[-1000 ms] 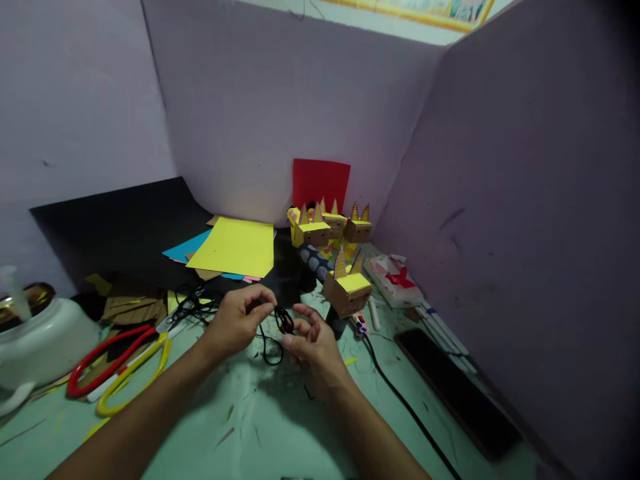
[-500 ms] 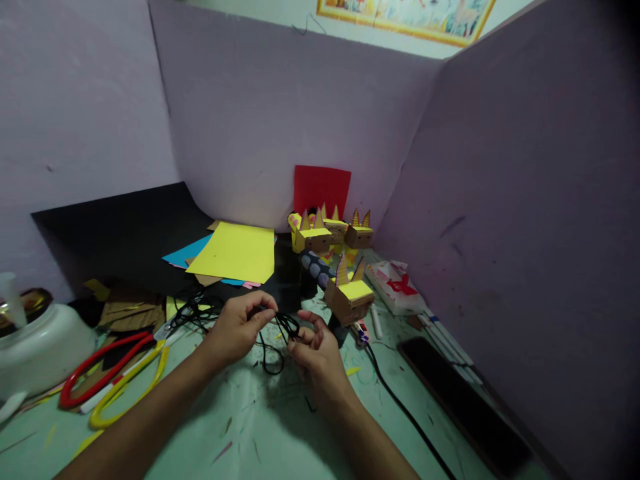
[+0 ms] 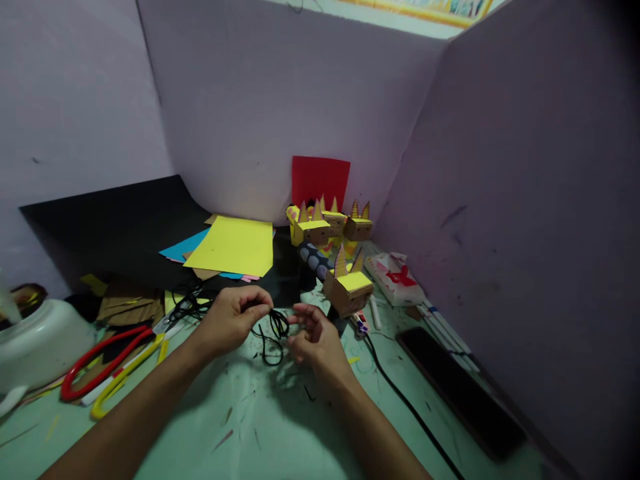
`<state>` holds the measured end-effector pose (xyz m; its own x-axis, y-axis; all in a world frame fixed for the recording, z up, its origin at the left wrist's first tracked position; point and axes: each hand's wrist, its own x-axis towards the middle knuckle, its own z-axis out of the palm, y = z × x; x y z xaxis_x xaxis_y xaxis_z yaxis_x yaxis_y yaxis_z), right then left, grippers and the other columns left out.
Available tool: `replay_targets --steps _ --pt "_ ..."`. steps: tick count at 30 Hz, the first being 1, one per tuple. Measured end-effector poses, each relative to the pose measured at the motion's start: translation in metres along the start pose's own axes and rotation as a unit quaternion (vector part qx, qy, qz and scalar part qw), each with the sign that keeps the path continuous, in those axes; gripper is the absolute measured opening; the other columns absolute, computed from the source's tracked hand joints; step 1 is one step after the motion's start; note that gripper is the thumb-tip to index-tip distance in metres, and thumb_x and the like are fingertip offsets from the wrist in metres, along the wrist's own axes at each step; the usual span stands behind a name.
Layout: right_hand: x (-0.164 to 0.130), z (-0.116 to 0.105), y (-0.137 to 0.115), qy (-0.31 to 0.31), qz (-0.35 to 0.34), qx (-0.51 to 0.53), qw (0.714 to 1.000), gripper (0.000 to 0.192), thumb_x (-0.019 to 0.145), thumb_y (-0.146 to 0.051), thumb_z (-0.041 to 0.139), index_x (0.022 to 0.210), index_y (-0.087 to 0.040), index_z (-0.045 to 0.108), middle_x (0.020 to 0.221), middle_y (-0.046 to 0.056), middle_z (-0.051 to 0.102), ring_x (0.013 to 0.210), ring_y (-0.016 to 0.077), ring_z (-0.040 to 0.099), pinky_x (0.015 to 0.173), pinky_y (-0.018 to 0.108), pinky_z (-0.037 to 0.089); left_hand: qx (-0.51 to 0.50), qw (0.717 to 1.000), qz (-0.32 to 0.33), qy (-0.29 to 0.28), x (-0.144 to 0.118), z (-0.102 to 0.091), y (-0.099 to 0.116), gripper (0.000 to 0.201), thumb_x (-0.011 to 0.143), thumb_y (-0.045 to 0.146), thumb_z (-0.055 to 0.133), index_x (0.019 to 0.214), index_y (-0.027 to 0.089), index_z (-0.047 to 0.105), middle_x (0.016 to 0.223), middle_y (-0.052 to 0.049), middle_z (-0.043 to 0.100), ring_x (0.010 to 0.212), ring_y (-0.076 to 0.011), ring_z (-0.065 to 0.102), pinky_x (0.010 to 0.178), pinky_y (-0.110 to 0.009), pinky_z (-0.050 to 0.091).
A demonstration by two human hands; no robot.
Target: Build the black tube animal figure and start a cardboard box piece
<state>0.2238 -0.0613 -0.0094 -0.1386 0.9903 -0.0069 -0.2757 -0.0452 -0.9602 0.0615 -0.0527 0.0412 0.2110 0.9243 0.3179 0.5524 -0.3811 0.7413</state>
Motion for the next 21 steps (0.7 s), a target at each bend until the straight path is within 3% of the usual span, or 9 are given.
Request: replay_targets --steps 4,11,16,21 --pt "-0.002 -0.001 -0.001 0.005 -0.012 0.007 1.0 0.037 0.051 -0.012 0.062 0.087 -0.017 0.052 0.088 0.003 0.061 0.047 0.0055 0.051 0.038 0.017 0.038 -0.005 1.0 -0.004 -0.01 0.0 -0.002 0.001 0.014 0.071 0.023 0.049 0.064 0.015 0.058 0.054 0.003 0.049 0.05 -0.009 0.041 0.046 -0.02 0.032" --pt "-0.004 -0.004 -0.006 -0.04 0.128 0.146 0.98 0.036 0.06 -0.022 0.067 0.093 -0.014 0.056 0.088 0.005 0.065 0.054 0.0118 0.062 0.037 0.019 0.046 -0.041 0.999 0.0 -0.027 -0.001 -0.002 0.004 0.013 0.071 0.024 0.051 0.063 0.015 0.057 0.053 0.003 0.05 0.048 -0.0084 0.04 0.045 -0.019 0.032" --pt "-0.008 -0.003 -0.011 -0.141 0.197 0.192 0.951 0.042 0.063 -0.017 0.065 0.104 -0.013 0.054 0.087 0.008 0.068 0.046 0.0096 0.06 0.033 0.016 0.042 -0.104 0.993 -0.005 -0.057 -0.003 0.0 0.008 0.012 0.07 0.025 0.052 0.063 0.015 0.056 0.052 0.004 0.049 0.046 -0.0079 0.041 0.044 -0.019 0.033" --pt "-0.009 -0.004 -0.012 -0.152 0.184 0.208 0.948 0.046 0.058 -0.015 0.068 0.102 -0.011 0.056 0.075 0.005 0.069 0.033 0.0038 0.049 0.029 0.012 0.035 -0.133 0.988 -0.014 -0.075 -0.004 0.004 0.011 0.013 0.069 0.024 0.053 0.063 0.014 0.057 0.056 0.002 0.054 0.051 -0.009 0.047 0.048 -0.019 0.037"
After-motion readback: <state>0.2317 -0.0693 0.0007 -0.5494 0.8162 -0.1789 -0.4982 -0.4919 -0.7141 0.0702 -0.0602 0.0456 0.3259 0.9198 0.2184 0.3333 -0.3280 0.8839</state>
